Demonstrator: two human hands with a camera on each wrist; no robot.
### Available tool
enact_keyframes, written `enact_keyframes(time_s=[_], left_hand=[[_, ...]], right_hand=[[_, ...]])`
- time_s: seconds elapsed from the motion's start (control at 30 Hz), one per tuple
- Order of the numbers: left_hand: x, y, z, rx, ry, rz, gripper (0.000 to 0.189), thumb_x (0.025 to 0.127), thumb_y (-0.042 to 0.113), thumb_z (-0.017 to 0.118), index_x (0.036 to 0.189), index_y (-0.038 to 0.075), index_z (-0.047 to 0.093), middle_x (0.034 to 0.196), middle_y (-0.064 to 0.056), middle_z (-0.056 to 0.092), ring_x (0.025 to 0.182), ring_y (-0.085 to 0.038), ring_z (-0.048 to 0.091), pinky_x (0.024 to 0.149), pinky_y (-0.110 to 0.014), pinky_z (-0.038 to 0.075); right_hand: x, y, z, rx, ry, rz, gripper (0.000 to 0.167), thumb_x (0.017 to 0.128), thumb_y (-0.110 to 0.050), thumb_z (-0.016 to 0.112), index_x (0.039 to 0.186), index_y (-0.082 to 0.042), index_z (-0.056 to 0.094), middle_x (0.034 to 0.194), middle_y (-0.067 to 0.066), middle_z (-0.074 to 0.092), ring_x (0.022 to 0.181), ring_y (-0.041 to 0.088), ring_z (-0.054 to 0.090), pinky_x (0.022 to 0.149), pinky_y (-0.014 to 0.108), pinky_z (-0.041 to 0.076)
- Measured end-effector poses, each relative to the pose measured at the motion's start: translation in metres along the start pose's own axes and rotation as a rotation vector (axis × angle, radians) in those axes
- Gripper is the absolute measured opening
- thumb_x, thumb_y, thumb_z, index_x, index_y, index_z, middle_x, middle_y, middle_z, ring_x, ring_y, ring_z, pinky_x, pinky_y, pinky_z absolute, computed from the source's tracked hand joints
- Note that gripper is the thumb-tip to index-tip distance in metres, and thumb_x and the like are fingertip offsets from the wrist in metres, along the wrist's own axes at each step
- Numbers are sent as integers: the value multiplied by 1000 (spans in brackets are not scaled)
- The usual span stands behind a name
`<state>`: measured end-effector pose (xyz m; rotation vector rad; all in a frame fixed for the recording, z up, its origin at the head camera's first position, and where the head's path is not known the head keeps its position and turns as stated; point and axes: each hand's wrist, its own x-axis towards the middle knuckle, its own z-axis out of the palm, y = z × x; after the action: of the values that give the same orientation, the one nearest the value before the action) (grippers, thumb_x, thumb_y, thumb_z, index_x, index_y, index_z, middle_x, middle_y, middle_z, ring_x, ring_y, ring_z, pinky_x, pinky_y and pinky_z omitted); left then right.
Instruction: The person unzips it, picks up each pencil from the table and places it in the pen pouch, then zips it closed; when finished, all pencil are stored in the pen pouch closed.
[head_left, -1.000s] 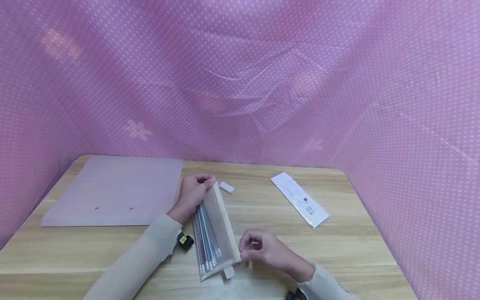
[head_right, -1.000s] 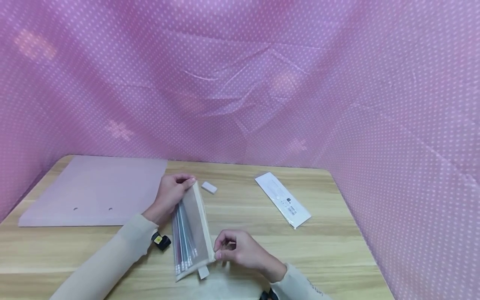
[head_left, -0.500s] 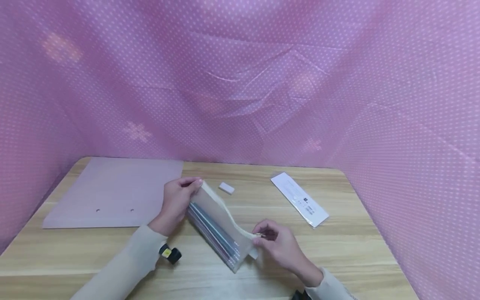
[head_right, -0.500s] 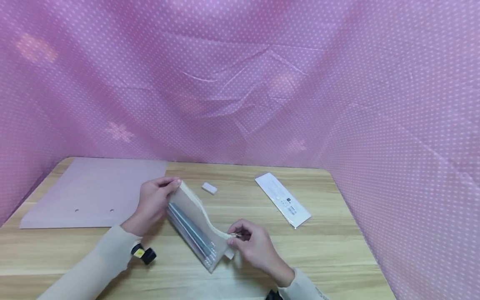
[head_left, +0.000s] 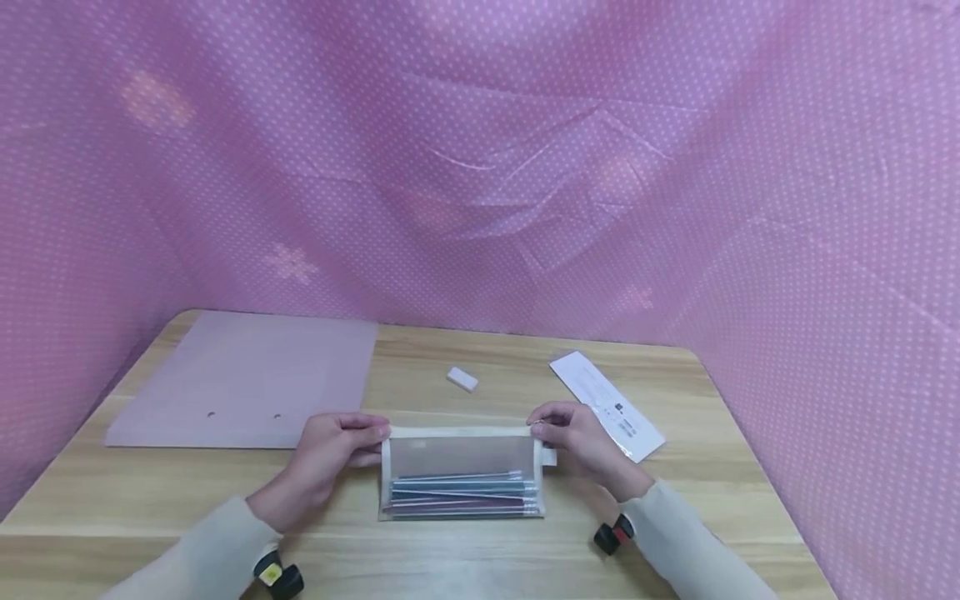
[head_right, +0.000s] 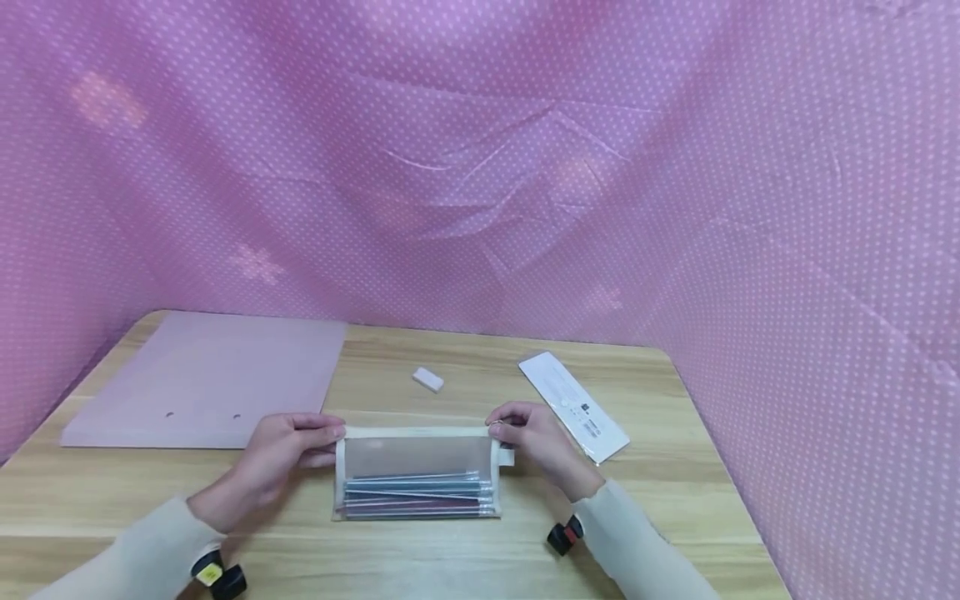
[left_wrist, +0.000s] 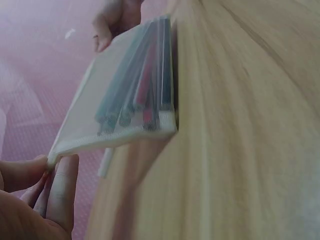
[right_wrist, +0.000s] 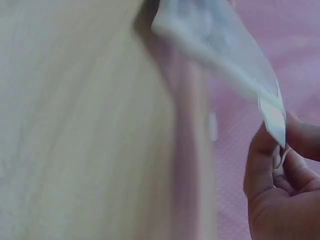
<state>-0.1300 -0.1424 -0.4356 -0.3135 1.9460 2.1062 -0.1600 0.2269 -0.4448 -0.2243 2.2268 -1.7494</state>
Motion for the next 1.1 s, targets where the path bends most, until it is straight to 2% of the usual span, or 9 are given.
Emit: enact_keyframes(time_s=[0.17,0.3,0.5,0.67,0.9,1.1], left_hand=[[8,-6,-4,108,7,0,34,88,3,73,119,-11,65,99,-14,76,82,-19,76,79,-32,63],[11,-7,-7,200,16,-12,29,89,0,71,116,-10,67,105,-20,74,83,-19,76,77,-31,63],[12,-12,-9,249,15,-70,25,87,-4,70,112,-11,68,101,-22,74,76,-18,75,74,-32,64],[11,-15,-8,264,35,-91,24,87,-3,71,111,-10,69,99,-21,75,74,-17,74,73,-33,64],[10,-17,-9,301,27,-68,26,88,0,70,113,-9,68,102,-21,74,76,-17,73,73,-33,64],[7,-16,-9,365,0,-45,29,89,2,70,116,-8,66,104,-20,73,78,-17,71,74,-32,63]], right_hand=[[11,12,3,-68,-54,100,23,91,-11,71,108,5,69,88,-3,69,80,8,61,71,22,54],[13,14,7,-107,-75,137,20,91,-10,72,106,4,70,83,-3,68,74,9,60,65,21,53],[11,15,15,-168,-49,129,19,88,-10,76,102,2,72,80,-3,67,72,9,61,65,20,55],[6,13,18,-200,-18,146,17,86,-9,77,100,0,74,80,-2,67,70,9,61,63,20,55],[3,9,23,-272,52,165,11,85,-11,79,95,-7,76,86,1,73,70,8,62,63,20,55],[-1,8,24,-337,69,125,9,86,-11,78,95,-12,76,91,2,76,75,9,66,66,23,58]])
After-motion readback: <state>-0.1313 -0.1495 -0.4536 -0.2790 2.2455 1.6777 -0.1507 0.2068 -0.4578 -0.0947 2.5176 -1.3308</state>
